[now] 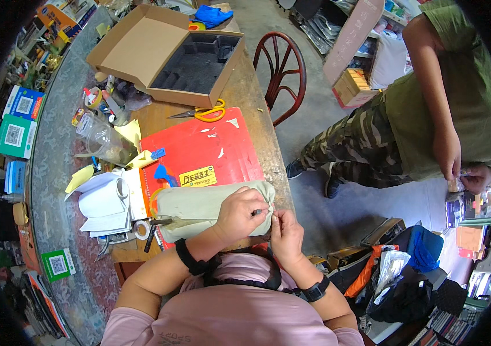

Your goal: The person folds a light-colored cloth item on a red work surface, then uses a needle and thread to sew along its edge. A second person briefly assists by handing over the cloth item. The person continues stitching and adjusts the cloth as needed.

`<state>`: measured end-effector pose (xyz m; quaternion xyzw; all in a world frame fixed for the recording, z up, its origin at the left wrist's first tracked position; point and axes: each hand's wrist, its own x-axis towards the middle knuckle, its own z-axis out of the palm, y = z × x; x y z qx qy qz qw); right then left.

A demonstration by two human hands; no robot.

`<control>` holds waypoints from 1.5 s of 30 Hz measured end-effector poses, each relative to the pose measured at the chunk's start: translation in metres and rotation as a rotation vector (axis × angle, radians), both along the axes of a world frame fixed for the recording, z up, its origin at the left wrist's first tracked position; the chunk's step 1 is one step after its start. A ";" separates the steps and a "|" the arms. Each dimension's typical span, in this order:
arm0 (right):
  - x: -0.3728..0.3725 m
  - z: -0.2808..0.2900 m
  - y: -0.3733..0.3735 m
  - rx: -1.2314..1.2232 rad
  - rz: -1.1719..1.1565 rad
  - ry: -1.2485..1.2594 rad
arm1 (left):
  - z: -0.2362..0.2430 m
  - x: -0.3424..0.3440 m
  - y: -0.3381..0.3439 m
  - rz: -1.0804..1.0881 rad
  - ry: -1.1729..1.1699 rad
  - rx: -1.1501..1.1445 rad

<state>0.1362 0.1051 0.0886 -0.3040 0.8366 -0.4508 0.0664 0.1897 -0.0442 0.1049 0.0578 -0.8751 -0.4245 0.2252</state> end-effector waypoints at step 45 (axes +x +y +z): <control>-0.072 0.019 -0.022 -0.119 0.253 -0.090 | -0.003 -0.003 -0.006 -0.044 -0.032 0.003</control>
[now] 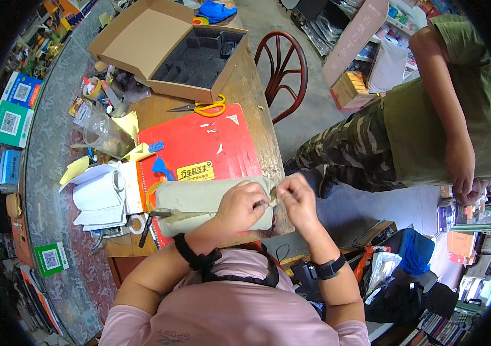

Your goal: The person folds a light-colored cloth item on a red work surface, then uses a needle and thread to sew along its edge. A second person briefly assists by handing over the cloth item. The person continues stitching and adjusts the cloth as needed.

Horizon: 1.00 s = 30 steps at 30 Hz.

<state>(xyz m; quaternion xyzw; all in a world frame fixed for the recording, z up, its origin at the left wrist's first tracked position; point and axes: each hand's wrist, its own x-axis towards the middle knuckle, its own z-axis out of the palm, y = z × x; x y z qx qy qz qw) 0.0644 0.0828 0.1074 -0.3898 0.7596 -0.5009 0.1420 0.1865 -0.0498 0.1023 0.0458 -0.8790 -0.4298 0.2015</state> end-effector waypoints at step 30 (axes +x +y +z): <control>-0.109 0.248 0.195 -0.869 -0.258 -0.055 | 0.000 -0.007 -0.008 0.024 -0.139 0.167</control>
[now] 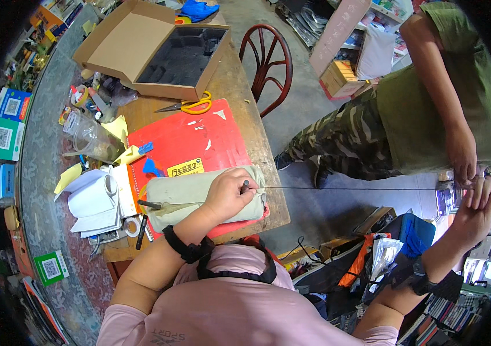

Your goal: The person folds a light-colored cloth item on a red work surface, then uses a needle and thread to sew along its edge. A second person briefly assists by handing over the cloth item. The person continues stitching and adjusts the cloth as needed.

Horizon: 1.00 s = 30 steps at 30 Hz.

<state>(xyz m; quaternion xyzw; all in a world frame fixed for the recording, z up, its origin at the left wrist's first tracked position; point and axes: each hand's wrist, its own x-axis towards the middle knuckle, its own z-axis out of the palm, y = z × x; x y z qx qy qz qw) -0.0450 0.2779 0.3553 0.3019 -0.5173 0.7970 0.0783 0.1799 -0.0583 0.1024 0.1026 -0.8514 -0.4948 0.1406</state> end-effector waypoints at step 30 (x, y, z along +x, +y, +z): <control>-0.029 -0.006 0.199 0.519 -1.155 0.413 | 0.004 -0.010 -0.011 -0.018 -0.087 0.027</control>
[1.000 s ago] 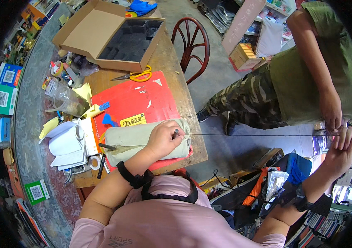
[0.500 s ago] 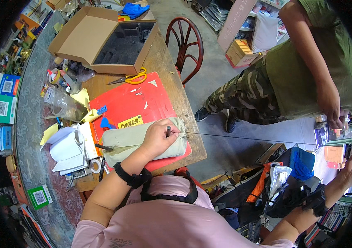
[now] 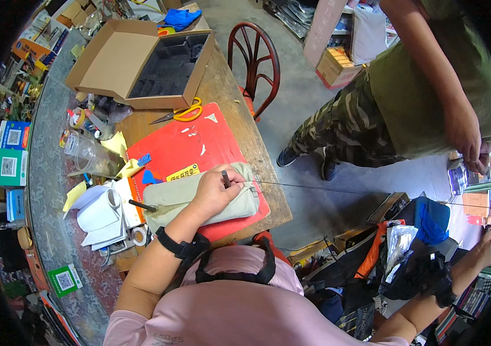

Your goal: The person folds a light-colored cloth item on a red work surface, then uses a needle and thread to sew along its edge. A second person briefly assists by handing over the cloth item. The person continues stitching and adjusts the cloth as needed.

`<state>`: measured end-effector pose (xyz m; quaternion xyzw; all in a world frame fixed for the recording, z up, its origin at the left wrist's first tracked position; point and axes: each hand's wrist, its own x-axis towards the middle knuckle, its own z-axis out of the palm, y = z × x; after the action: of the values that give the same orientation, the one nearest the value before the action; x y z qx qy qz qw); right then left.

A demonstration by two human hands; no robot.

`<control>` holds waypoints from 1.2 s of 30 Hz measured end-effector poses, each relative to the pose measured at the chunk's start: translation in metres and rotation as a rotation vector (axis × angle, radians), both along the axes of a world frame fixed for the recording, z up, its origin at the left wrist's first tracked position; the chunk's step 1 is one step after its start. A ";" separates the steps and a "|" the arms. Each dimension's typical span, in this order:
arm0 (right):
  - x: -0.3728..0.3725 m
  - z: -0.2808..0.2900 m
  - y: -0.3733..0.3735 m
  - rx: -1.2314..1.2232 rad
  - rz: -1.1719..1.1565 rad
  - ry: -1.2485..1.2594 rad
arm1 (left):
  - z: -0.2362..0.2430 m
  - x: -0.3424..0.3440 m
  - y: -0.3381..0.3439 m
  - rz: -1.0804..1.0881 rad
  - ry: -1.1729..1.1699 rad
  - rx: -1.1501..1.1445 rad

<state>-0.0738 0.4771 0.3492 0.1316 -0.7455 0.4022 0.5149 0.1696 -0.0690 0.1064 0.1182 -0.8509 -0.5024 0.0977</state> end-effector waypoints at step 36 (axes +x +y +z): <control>0.143 -0.259 -0.348 -0.306 1.291 -1.919 | 0.006 0.004 -0.006 0.019 -0.011 0.079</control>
<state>0.0691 0.1288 0.0897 0.0649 -0.5674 0.6095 -0.5498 0.1739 -0.0752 0.1120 0.1327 -0.8297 -0.5342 0.0930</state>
